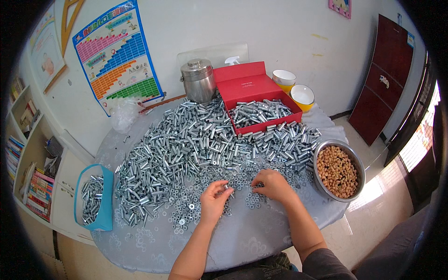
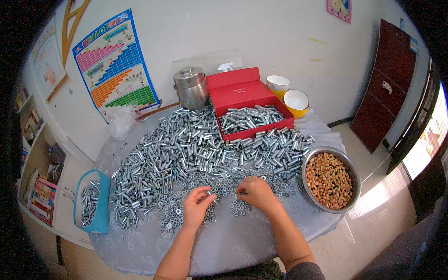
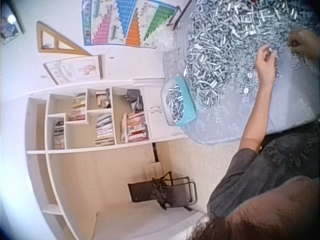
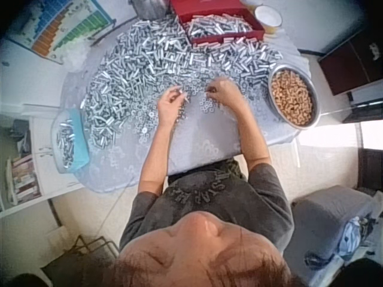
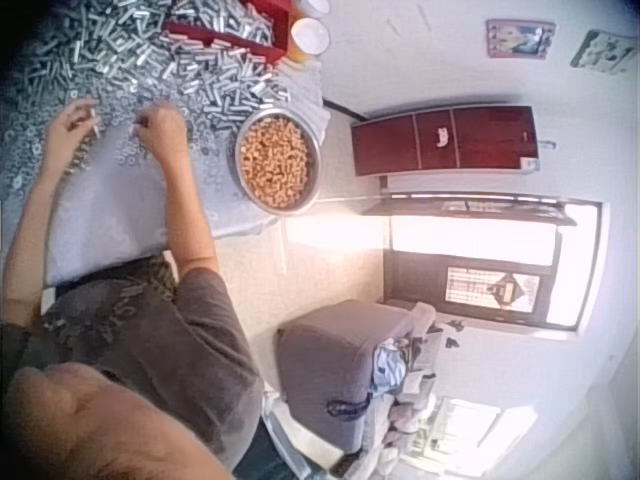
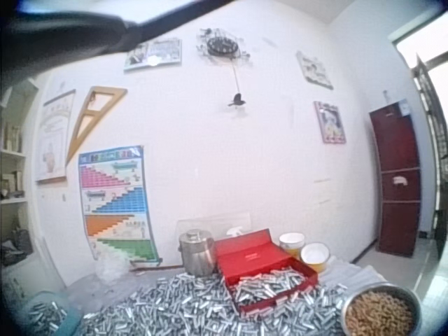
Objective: The person sits at a table covered with metal fasteners and repeatedly picks up a bolt and a washer, placing the washer onto the bolt. The person handles the items one at a time, performing a repetitive assembly action throughout the clip.
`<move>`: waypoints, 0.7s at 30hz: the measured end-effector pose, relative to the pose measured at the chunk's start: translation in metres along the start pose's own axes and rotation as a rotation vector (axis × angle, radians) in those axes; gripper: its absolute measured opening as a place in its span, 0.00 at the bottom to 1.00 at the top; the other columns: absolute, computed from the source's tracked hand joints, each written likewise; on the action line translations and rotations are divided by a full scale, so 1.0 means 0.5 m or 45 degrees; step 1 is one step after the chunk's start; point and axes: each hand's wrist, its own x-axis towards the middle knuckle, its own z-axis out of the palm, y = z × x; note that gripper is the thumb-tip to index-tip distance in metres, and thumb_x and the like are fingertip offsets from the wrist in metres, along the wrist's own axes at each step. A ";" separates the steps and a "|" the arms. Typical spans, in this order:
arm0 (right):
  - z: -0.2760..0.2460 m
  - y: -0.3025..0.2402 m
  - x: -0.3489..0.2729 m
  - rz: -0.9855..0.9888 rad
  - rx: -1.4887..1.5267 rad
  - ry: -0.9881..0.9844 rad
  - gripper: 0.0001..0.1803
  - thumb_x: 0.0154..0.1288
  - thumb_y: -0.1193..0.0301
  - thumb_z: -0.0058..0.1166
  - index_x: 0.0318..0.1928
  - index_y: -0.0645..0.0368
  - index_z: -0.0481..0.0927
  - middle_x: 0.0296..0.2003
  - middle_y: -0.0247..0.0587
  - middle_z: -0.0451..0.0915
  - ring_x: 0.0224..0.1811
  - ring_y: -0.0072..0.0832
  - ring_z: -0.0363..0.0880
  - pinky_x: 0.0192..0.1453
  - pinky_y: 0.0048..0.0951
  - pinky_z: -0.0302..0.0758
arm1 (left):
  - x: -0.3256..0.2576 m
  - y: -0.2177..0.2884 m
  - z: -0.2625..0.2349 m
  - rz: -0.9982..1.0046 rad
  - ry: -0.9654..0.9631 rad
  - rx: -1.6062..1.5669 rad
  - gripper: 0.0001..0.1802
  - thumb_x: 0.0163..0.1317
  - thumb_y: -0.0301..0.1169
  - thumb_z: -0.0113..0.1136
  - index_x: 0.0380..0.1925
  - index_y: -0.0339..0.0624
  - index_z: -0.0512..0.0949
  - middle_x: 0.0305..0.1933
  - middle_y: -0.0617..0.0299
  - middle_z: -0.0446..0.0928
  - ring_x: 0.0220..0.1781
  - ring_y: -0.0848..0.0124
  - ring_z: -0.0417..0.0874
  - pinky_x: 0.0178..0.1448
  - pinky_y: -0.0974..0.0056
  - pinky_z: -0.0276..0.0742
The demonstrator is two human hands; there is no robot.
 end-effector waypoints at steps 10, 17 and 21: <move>0.018 -0.038 0.012 0.441 0.868 -0.082 0.06 0.51 0.72 0.60 0.30 0.60 0.79 0.25 0.32 0.78 0.28 0.18 0.75 0.33 0.20 0.71 | 0.008 0.009 -0.011 -0.259 0.090 -0.473 0.07 0.54 0.21 0.55 0.33 0.34 0.71 0.32 0.49 0.78 0.29 0.70 0.80 0.34 0.70 0.79; 0.045 -0.065 0.017 0.486 1.169 -0.085 0.07 0.53 0.73 0.59 0.33 0.62 0.80 0.27 0.30 0.78 0.30 0.15 0.73 0.35 0.17 0.70 | 0.008 -0.002 -0.015 -0.435 0.102 -0.744 0.03 0.56 0.23 0.54 0.31 0.36 0.71 0.33 0.51 0.77 0.32 0.67 0.80 0.36 0.68 0.80; 0.045 -0.078 0.019 0.517 1.012 0.005 0.06 0.53 0.73 0.59 0.33 0.60 0.81 0.28 0.29 0.79 0.31 0.13 0.73 0.36 0.15 0.70 | 0.006 -0.007 -0.019 -0.528 0.081 -0.848 0.02 0.57 0.25 0.55 0.28 0.38 0.73 0.31 0.53 0.77 0.31 0.68 0.80 0.36 0.68 0.80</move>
